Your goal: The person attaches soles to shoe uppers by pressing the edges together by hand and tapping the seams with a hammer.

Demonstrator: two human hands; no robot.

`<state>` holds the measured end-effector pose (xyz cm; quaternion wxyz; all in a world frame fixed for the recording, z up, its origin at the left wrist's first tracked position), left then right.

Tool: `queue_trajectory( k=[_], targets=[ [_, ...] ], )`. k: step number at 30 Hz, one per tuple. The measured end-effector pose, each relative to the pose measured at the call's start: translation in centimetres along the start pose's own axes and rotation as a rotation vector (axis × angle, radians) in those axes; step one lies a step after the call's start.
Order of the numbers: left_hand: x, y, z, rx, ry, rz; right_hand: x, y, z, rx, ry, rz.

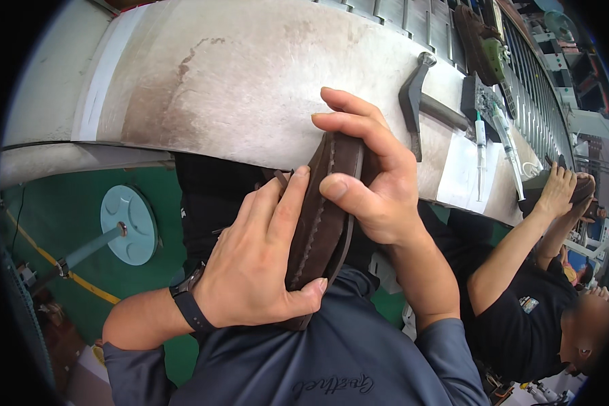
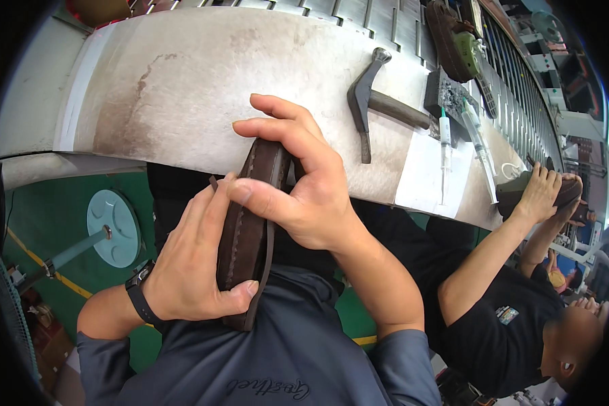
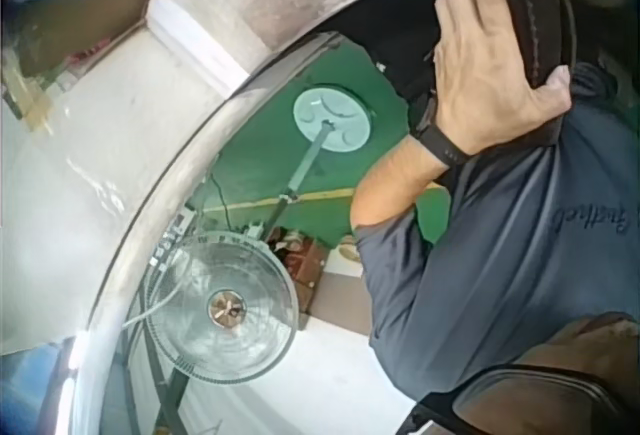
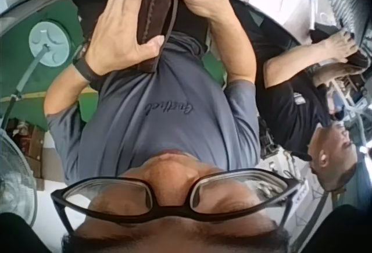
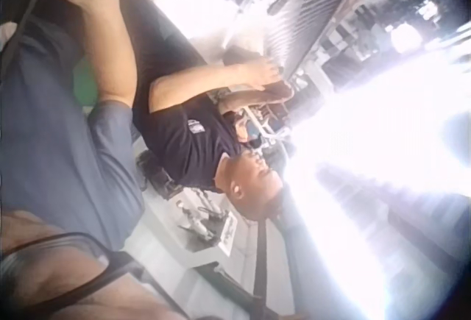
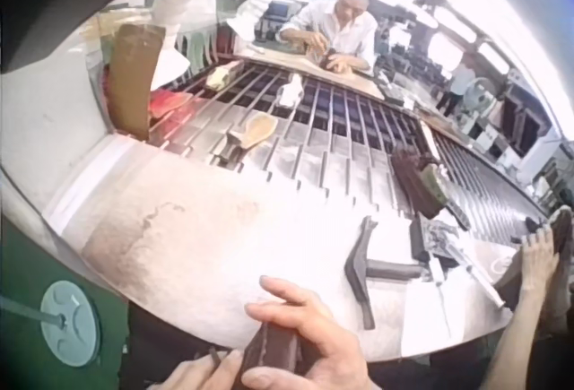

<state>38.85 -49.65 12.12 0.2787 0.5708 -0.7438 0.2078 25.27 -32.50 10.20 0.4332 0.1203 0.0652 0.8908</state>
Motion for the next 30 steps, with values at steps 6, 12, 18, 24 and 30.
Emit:
queue_trajectory(
  k=[6, 12, 18, 24, 30],
  targets=[
    [-0.3, 0.2, -0.5, 0.033, -0.008, 0.033, 0.6, 0.5, 2.2, 0.300, -0.473, 0.012],
    [-0.5, 0.2, -0.4, 0.020, -0.021, -0.018, -0.5, -0.7, 0.0, 0.065, -0.080, -0.094],
    [-0.5, 0.2, -0.6, 0.015, -0.015, -0.030, -1.4, -1.0, 0.9, -0.183, 0.184, -0.245],
    [-0.3, 0.2, -0.9, 0.076, -0.022, 0.042, -2.0, -0.8, 0.8, -0.165, 0.129, -0.262],
    [0.2, 0.4, -1.0, 0.037, 0.062, 0.024, -2.4, -0.7, 1.0, -0.174, 0.162, -0.305]
  ],
)
Point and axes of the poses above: each hand's wrist, its own y-axis towards the middle knuckle, its own x-axis out of the back of the hand, z = x × y, the point moved 2 cm from there along y, towards the middle knuckle, and after that the axes turned 5 degrees about y, right-handed, at the moved point
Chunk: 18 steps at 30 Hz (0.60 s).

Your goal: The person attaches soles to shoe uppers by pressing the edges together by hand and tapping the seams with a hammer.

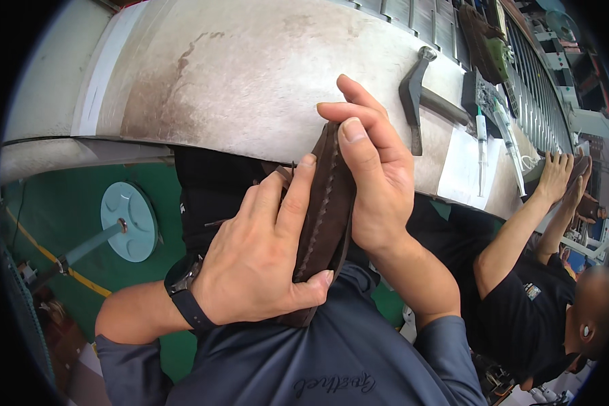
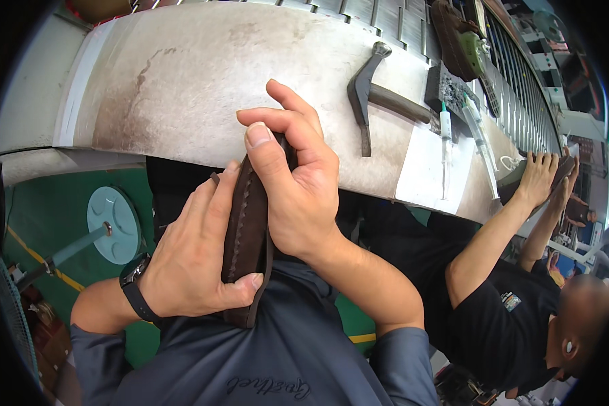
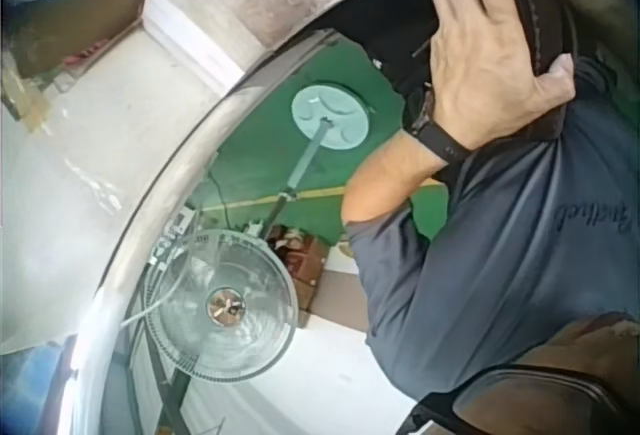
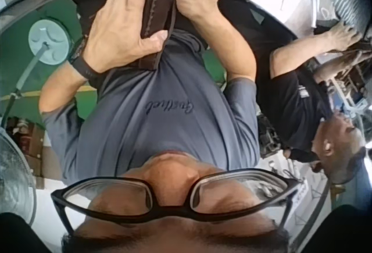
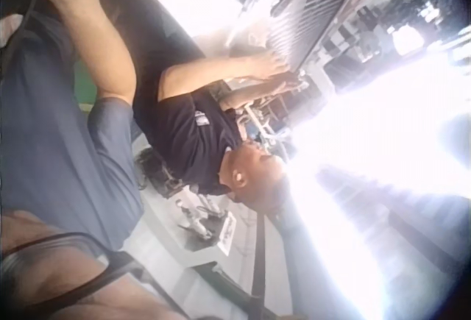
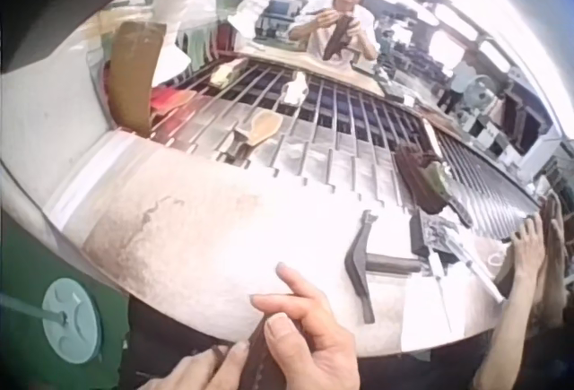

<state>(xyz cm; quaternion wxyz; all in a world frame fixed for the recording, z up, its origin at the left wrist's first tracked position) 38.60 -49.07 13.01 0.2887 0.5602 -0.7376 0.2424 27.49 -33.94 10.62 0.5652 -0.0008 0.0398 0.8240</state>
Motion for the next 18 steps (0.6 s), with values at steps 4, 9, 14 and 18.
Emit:
queue_trajectory(
  k=[4, 9, 14, 18],
  targets=[
    [-0.1, 0.2, 0.0, 0.001, 0.009, 0.049, -0.5, -0.2, 0.3, -0.015, 0.033, -0.046],
    [-0.5, 0.1, -0.1, 0.017, 0.022, 0.036, -1.0, -0.4, 1.8, 0.128, -0.358, -0.054],
    [2.9, 4.3, 0.6, -0.003, 0.031, -0.036, -0.6, 5.0, 2.8, 0.195, -0.160, -0.147],
    [3.1, 10.2, 3.6, -0.127, 0.102, -0.271, 0.9, 12.1, 0.9, 0.196, 0.015, -0.134]
  ],
)
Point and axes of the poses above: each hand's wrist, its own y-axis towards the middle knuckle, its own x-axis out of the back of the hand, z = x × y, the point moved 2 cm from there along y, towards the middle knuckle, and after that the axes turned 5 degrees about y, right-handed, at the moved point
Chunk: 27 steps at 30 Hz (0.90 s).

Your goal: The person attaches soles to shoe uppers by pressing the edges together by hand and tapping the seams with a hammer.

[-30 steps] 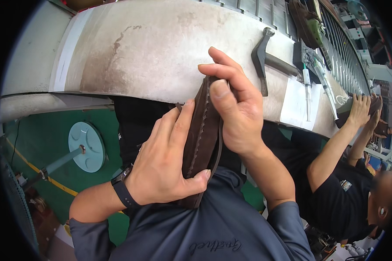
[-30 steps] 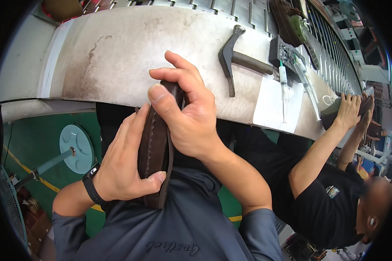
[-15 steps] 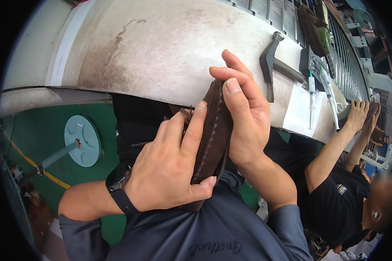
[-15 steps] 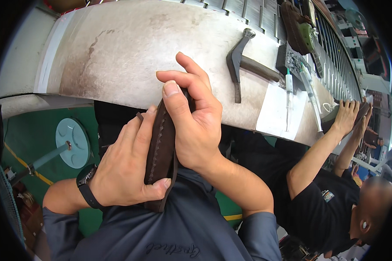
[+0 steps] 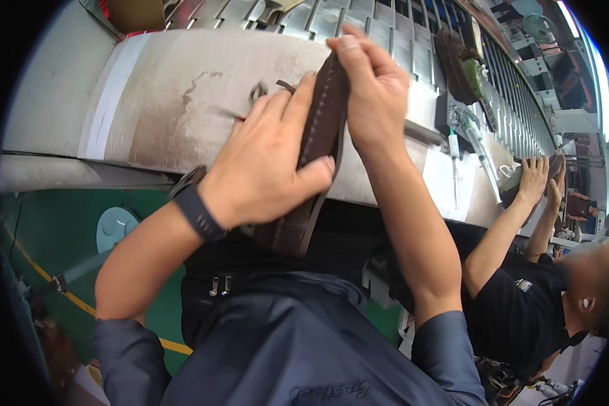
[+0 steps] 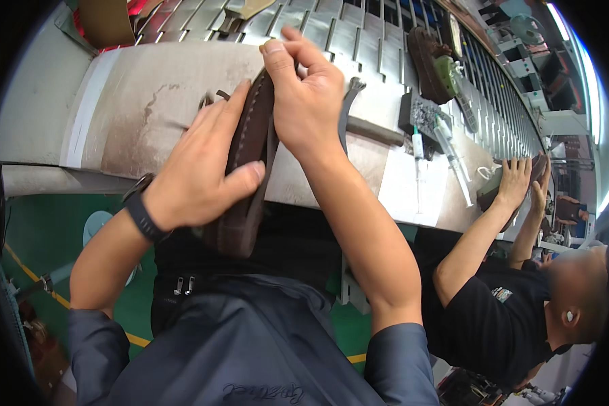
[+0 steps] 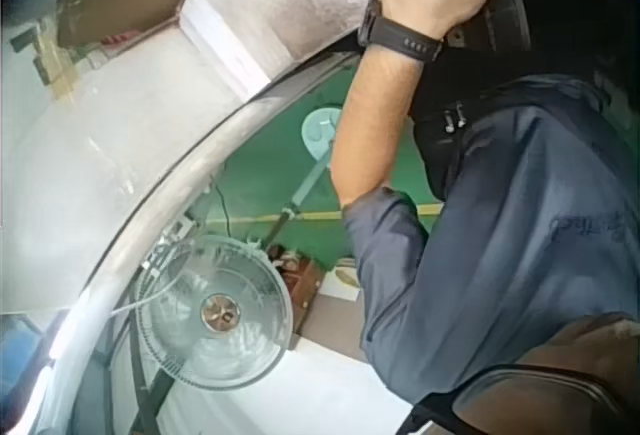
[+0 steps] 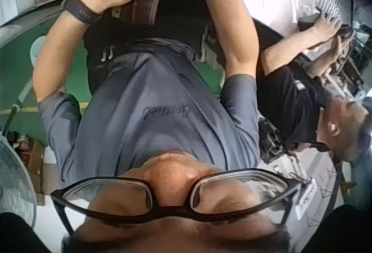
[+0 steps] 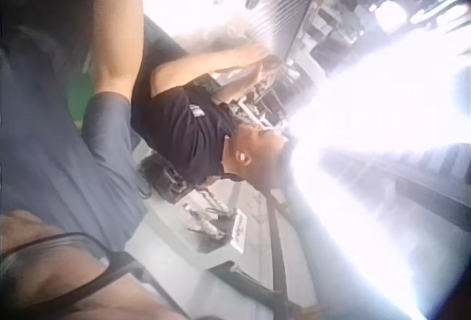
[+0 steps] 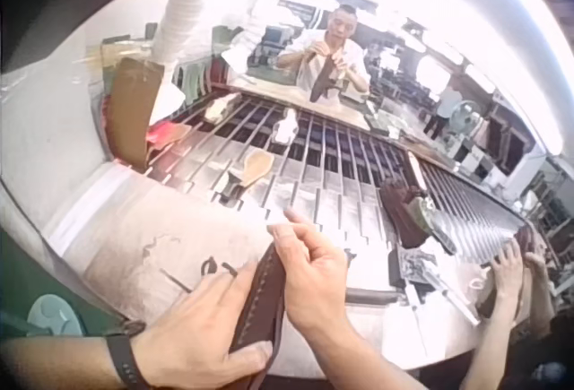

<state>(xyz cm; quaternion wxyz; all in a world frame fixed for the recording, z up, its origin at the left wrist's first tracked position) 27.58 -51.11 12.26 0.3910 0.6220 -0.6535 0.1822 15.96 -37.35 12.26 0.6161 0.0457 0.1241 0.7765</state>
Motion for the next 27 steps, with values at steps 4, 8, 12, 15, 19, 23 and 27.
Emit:
queue_trajectory(
  k=[4, 8, 12, 15, 19, 23, 27],
  targets=[
    [-2.0, -0.7, 2.3, -0.037, -0.115, -0.124, -0.4, 0.1, -1.1, -0.018, -0.045, 0.122],
    [-2.1, -0.6, 3.1, -0.065, -0.160, -0.159, -0.7, 0.0, -1.4, 0.051, -0.157, 0.202],
    [-2.2, -0.6, 3.0, -0.049, -0.167, -0.160, -0.7, -0.2, -1.0, 0.032, -0.221, 0.217],
    [-2.6, -0.7, 3.3, -0.077, -0.109, -0.208, -1.0, -0.5, -0.3, 0.051, -0.339, 0.213],
    [-2.4, -0.6, 3.3, -0.059, -0.167, -0.181, -1.5, -0.7, 0.8, 0.417, -0.658, 0.125],
    [-2.8, -0.8, 4.0, -0.088, -0.211, -0.219, -1.2, -0.8, -0.2, 0.224, -0.437, 0.130],
    [-3.0, -0.6, 3.9, -0.092, -0.239, -0.272, -0.5, -2.0, -1.3, 0.164, -0.194, 0.119]
  ],
)
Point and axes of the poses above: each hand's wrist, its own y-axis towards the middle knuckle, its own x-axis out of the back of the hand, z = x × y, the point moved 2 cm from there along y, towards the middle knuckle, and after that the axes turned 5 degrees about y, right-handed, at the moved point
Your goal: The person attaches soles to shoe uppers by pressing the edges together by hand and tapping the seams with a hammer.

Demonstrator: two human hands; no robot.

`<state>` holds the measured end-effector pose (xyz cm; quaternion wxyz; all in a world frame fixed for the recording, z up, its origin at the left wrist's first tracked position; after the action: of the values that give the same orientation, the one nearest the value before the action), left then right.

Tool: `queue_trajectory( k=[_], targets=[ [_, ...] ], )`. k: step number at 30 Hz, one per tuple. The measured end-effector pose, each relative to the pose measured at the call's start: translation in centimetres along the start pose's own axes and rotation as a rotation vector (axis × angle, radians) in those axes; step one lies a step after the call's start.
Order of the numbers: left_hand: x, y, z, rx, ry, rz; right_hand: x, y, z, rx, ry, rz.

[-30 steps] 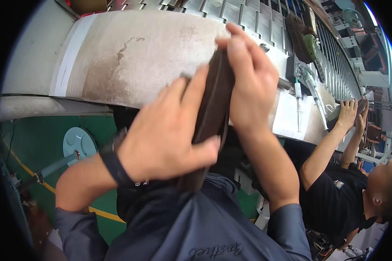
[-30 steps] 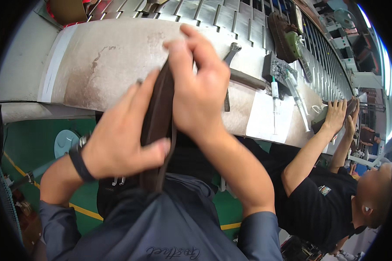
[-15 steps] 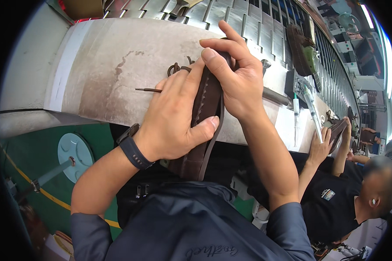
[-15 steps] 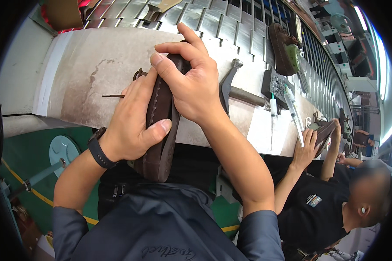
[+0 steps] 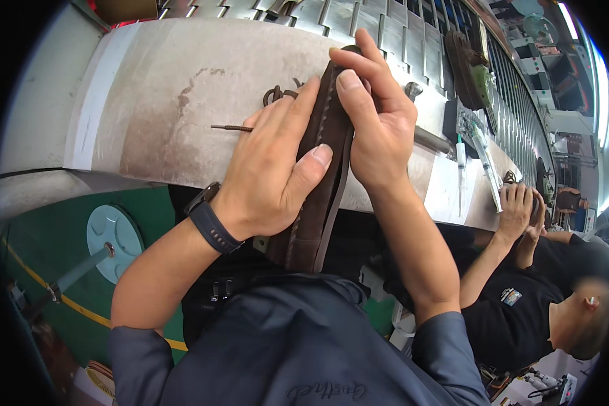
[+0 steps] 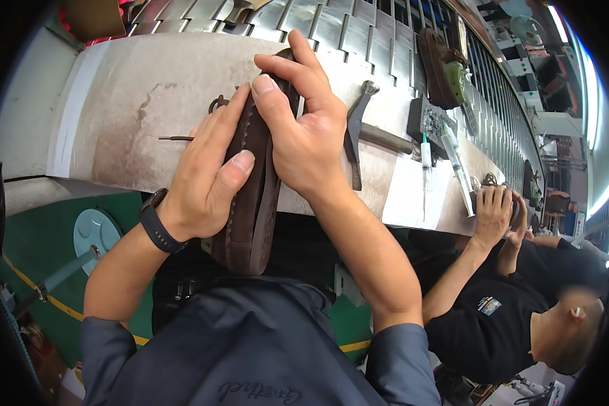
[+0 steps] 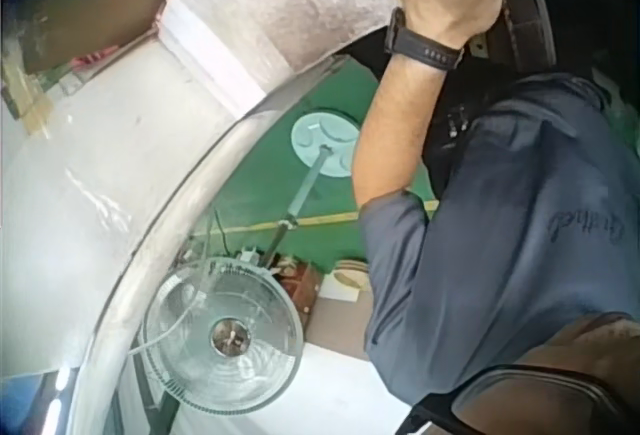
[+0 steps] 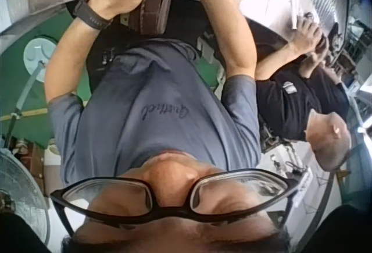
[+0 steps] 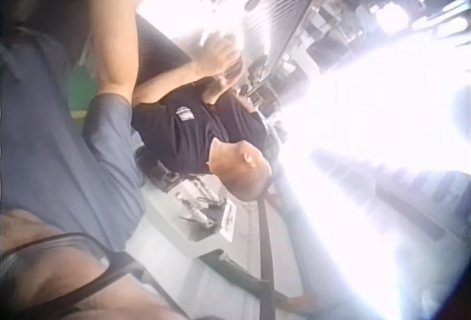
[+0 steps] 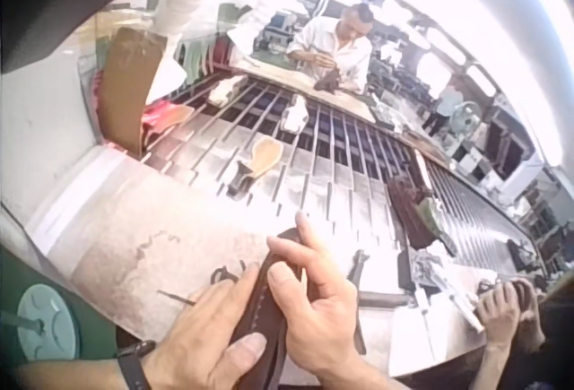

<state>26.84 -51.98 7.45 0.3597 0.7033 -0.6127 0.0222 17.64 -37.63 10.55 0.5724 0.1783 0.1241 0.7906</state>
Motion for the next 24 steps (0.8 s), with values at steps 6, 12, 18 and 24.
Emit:
queue_trajectory(
  k=[6, 12, 18, 24],
  targets=[
    [0.1, -0.1, -0.1, 0.000, 0.015, -0.004, -0.6, -0.8, 0.4, 0.008, 0.042, -0.044],
    [-0.1, -0.2, 0.1, -0.027, 0.063, -0.020, -0.9, -0.9, 0.9, -0.057, 0.052, -0.076],
    [0.2, 0.0, -0.5, -0.010, 0.090, -0.017, -1.4, -1.0, 1.0, -0.021, -0.084, -0.156],
    [0.0, -0.3, -0.3, -0.012, 0.069, -0.027, -1.1, -1.7, 1.4, -0.073, 0.114, -0.168]
  ],
)
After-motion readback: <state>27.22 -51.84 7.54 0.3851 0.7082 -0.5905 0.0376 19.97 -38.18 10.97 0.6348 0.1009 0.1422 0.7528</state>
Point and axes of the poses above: each hand's wrist, its own y-axis towards the middle knuckle, its own x-axis out of the back of the hand, z = x × y, the point moved 2 cm from there along y, towards the middle knuckle, and after that the axes turned 5 degrees about y, right-handed, at the moved point
